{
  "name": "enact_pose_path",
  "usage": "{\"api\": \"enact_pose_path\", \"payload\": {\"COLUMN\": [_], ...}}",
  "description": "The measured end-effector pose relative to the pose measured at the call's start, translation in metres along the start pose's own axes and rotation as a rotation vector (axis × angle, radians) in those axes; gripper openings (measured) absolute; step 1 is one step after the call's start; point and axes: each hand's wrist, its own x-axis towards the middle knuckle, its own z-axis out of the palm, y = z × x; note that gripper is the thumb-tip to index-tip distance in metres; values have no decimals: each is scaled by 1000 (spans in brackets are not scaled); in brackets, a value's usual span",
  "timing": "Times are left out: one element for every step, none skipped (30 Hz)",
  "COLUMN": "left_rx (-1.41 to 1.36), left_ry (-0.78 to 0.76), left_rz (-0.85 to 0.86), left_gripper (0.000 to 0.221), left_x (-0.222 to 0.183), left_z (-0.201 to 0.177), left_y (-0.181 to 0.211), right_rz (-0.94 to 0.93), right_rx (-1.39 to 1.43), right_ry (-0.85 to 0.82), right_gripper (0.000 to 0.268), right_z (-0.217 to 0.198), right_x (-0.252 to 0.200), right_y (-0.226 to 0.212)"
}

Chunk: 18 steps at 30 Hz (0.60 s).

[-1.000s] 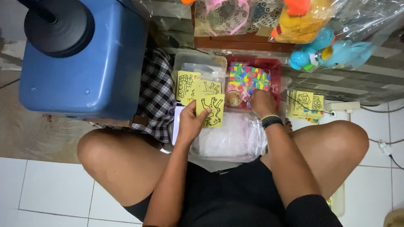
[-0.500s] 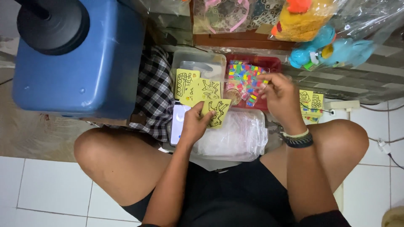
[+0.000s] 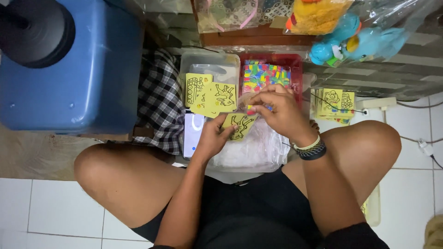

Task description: Packing yellow stickers into a plastic bag while seated on the floor.

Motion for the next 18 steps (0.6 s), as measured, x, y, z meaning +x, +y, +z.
{"api": "enact_pose_path", "payload": {"left_rx": [1,-13,-26,-24,-78,-132,-133,-161,-188,-186,-232,-277,-278,-299,-320,-322,-379,-436], "left_ry": [0,-2,-3,-3,-18,-34,-33,-33,-29,-24,-29,-34,-37,-13,12,10,93,177], "left_rz": [-2,7,20,22,9,-5,-5,-5,-3,-1,-7,-12,-13,-9,-7,-8,6,21], "left_gripper": [23,23,23,23,22,21,21,21,22,22,21,20,20,18,16,16,17,18], "left_x": [0,-1,0,0,0,-1,-1,-2,-1,-1,-1,0,1,2,2,3,4,5], "left_z": [1,1,2,0,0,-1,-1,-1,-3,-3,-2,-1,-1,-1,-1,0,-1,-1], "left_y": [0,0,0,1,2,3,2,2,2,0,-1,-3,-4,-6,-7,-6,-4,-2], "right_rz": [1,25,47,46,57,69,68,72,70,65,23,-19,-16,-92,-168,-166,-94,-22], "right_rx": [2,31,58,58,59,59,59,41,26,27,2,-23,-24,52,127,126,175,224], "right_ry": [-1,-3,-1,0,-20,-40,-42,-47,-52,-53,-71,-89,-88,1,90,89,168,247], "right_gripper": [9,9,9,9,10,11,11,11,11,11,7,5,5,6,9,9,10,15], "right_z": [3,5,7,13,18,23,19,15,13,13,13,13,13,13,13,8,3,-2], "right_x": [-1,-2,-1,-1,-2,-3,-2,-2,1,2,3,3,6,9,12,11,12,13], "right_y": [0,-1,-2,4,10,16,8,1,-8,-7,-7,-6,-4,-1,1,-3,-6,-9]}}
